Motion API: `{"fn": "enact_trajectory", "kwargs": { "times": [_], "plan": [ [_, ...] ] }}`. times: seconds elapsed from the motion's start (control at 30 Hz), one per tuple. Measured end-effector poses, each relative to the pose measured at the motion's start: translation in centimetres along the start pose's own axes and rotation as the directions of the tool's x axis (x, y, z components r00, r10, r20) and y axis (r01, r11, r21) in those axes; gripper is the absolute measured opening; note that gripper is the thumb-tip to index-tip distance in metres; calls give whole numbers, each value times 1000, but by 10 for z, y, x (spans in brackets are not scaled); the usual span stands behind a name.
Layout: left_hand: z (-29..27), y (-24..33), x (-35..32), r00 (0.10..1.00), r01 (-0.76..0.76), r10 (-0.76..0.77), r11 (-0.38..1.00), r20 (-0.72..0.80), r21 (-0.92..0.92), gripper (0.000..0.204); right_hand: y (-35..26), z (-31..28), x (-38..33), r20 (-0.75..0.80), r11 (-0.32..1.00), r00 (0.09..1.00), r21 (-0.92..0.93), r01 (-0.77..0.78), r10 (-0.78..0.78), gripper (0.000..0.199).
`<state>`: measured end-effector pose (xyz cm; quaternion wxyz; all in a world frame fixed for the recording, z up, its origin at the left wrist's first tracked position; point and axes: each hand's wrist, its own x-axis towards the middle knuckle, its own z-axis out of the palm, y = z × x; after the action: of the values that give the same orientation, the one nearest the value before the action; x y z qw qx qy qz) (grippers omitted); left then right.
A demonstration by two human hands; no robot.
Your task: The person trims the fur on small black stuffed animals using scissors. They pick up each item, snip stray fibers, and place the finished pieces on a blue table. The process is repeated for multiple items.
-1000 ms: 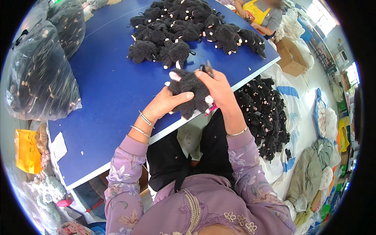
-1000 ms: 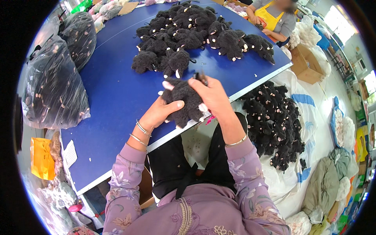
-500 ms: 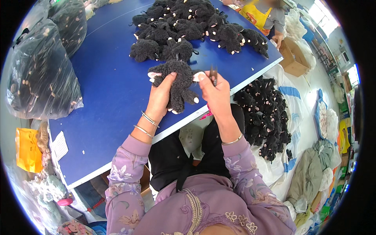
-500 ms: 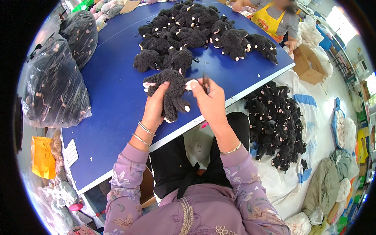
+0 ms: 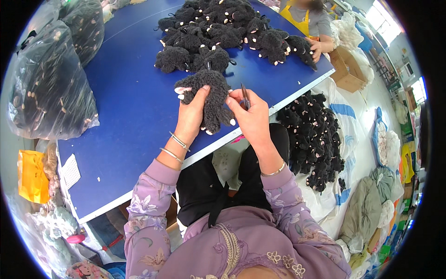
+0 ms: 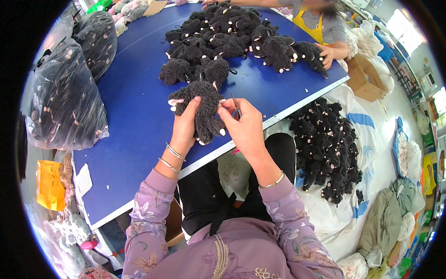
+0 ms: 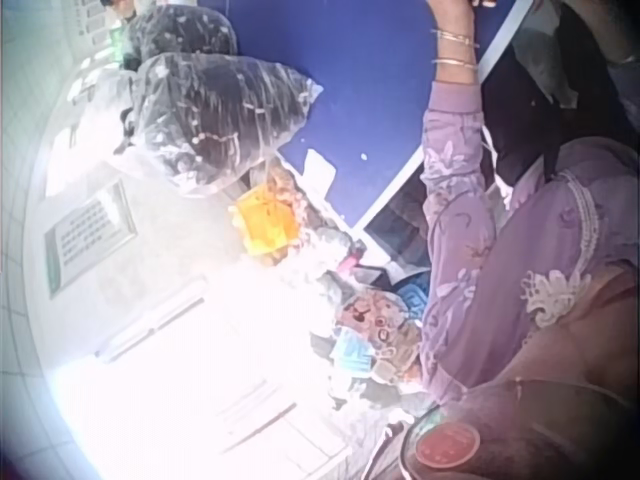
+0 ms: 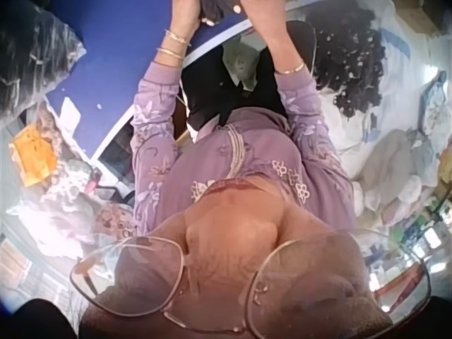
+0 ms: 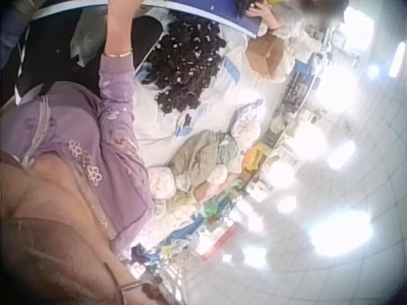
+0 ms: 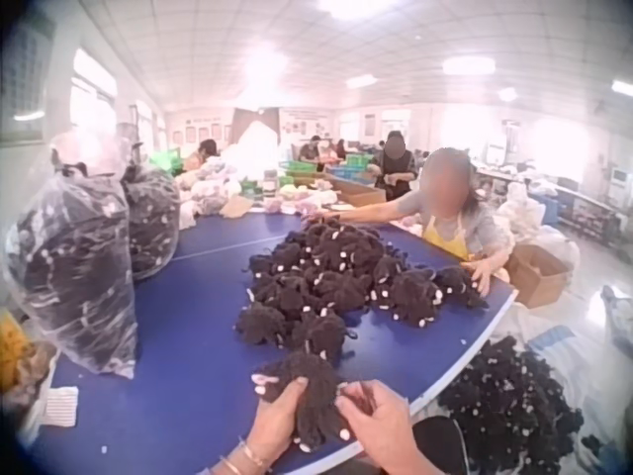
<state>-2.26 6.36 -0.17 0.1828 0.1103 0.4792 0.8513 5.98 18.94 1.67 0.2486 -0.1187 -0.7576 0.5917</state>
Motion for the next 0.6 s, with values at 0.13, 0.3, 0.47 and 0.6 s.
{"fn": "enact_trajectory", "kwargs": {
  "times": [0.13, 0.3, 0.47, 0.6],
  "plan": [
    [-3, 1, -2, 1000, 4, -4, 1000, 8, -1, 22, -8, -6, 1, 82, 986, 992, 129, -109, 99, 16],
    [2, 1, -3, 1000, 8, -8, 1000, -28, -11, 21, -5, -13, 5, 225, 815, 931, 452, -362, 289, 8],
    [-1, -7, -2, 1000, 1, 0, 1000, -24, 15, 20, -2, -20, 5, 361, 678, 912, 621, -392, 196, 7],
    [2, -8, -5, 1000, 20, -21, 999, -18, -28, 21, -12, -23, -1, 356, 686, 930, 655, -316, 88, 18]
  ]
}}
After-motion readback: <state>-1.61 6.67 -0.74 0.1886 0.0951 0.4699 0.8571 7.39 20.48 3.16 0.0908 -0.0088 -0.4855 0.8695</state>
